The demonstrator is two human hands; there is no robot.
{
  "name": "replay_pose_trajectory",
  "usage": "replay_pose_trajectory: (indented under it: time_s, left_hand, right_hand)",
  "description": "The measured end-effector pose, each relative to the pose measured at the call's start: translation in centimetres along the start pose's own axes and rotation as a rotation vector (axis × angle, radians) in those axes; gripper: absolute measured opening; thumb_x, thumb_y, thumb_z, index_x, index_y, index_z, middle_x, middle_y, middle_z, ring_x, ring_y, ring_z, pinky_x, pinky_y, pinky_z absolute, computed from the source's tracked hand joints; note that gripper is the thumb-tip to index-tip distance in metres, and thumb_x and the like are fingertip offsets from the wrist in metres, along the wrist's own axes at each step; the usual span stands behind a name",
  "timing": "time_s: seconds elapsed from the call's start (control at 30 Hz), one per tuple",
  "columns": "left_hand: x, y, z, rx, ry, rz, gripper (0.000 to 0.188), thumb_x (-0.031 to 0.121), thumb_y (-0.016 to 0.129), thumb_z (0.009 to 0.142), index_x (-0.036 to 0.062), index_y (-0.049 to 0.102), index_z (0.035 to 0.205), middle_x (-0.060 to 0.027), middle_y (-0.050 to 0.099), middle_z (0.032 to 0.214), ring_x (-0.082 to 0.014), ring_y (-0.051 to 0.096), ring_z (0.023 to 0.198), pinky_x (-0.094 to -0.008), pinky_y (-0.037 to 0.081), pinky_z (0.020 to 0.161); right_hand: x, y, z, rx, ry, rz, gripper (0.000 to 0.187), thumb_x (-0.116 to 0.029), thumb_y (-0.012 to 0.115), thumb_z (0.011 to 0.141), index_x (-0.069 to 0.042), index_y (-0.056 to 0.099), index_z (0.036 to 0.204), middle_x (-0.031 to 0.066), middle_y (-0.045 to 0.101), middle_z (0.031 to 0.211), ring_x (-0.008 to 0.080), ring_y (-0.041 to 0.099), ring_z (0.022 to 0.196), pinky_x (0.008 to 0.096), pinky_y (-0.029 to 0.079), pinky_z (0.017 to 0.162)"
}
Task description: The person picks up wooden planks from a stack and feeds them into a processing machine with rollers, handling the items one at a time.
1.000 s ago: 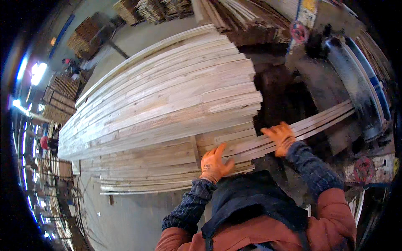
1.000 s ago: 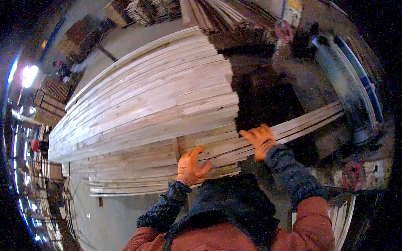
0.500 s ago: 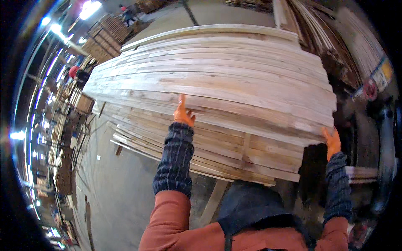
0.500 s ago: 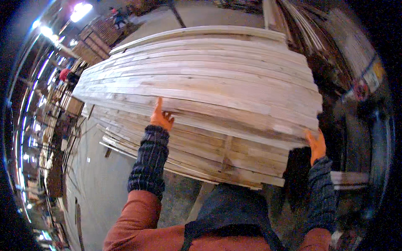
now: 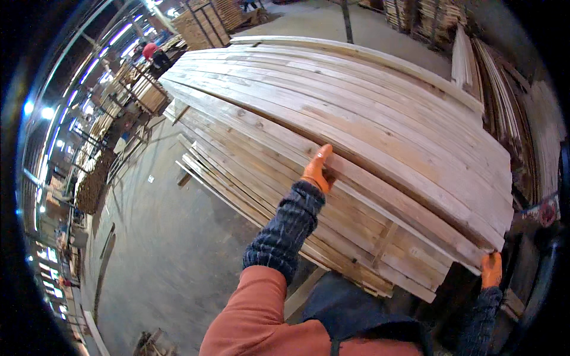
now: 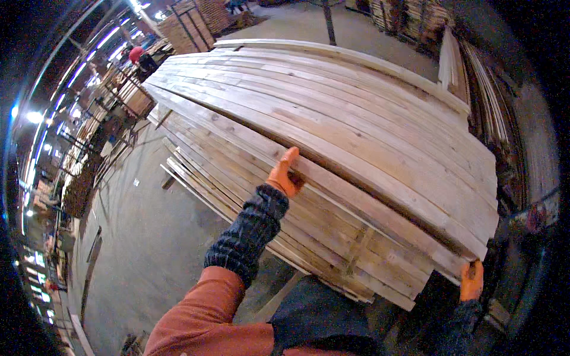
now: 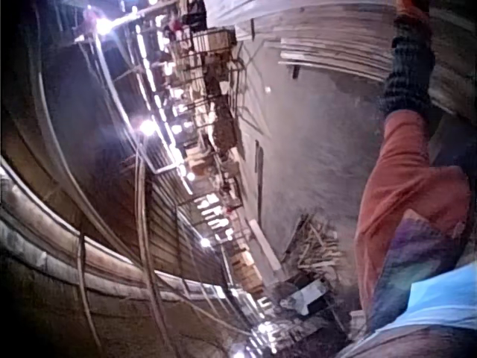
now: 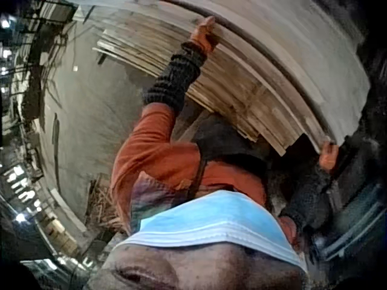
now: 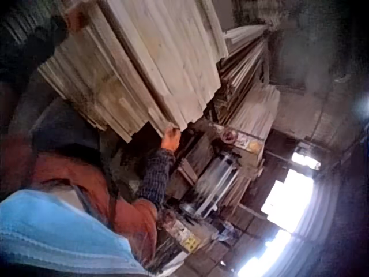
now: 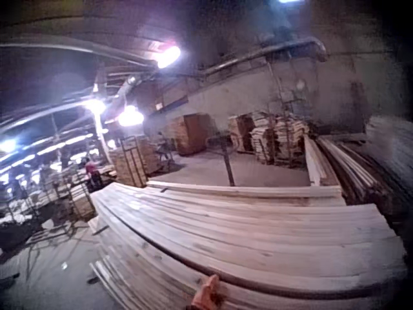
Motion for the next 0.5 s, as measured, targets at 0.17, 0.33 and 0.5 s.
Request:
replay_pose_trajectory:
  time_s: [0.17, 0.33, 0.5]
  left_hand:
    - [-5.1, -0.6, -4.9, -0.185, -0.109, -0.043, 0.043, 0.027, 0.068, 0.095, 0.0091, 0.06, 0.132, -0.0046, 0.061, 0.134, -0.0238, 0.06, 0.118, -0.0406, 0.047, 0.106]
    - [-10.0, 7.4, -16.8, -0.346, -0.482, -0.424, 0.048, 0.032, 0.07, 0.094, 0.0065, 0.059, 0.133, -0.0051, 0.061, 0.134, -0.0217, 0.06, 0.119, -0.0418, 0.047, 0.106]
    - [-10.4, 10.7, -26.4, -0.298, -0.826, -0.282, 0.058, 0.036, 0.066, 0.096, 0.0129, 0.047, 0.147, -0.0006, 0.058, 0.138, -0.0205, 0.052, 0.131, -0.0395, 0.043, 0.108]
  right_hand:
    - [-26.9, 6.3, -4.4, -0.751, -0.284, 0.347, 0.06, -0.025, 0.073, 0.089, -0.003, 0.053, 0.141, 0.0147, 0.054, 0.143, 0.0265, 0.049, 0.136, 0.0407, 0.037, 0.114]
    - [-41.1, 24.7, -8.8, -1.477, -0.256, 0.46, 0.086, -0.04, 0.079, 0.086, -0.003, 0.037, 0.152, 0.0133, 0.045, 0.15, 0.027, 0.042, 0.139, 0.0384, 0.035, 0.115]
    - [-46.9, 31.7, -13.6, -1.622, -0.154, 0.521, 0.103, -0.038, 0.085, 0.078, -0.006, 0.029, 0.158, 0.0182, 0.043, 0.152, 0.0268, 0.05, 0.129, 0.0384, 0.044, 0.105]
Point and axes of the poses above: each hand's wrist, its own z-axis towards the middle knuckle, its own y-axis out of the palm, x = y × z, the point moved 7 cm from there along z, towards the middle knuckle
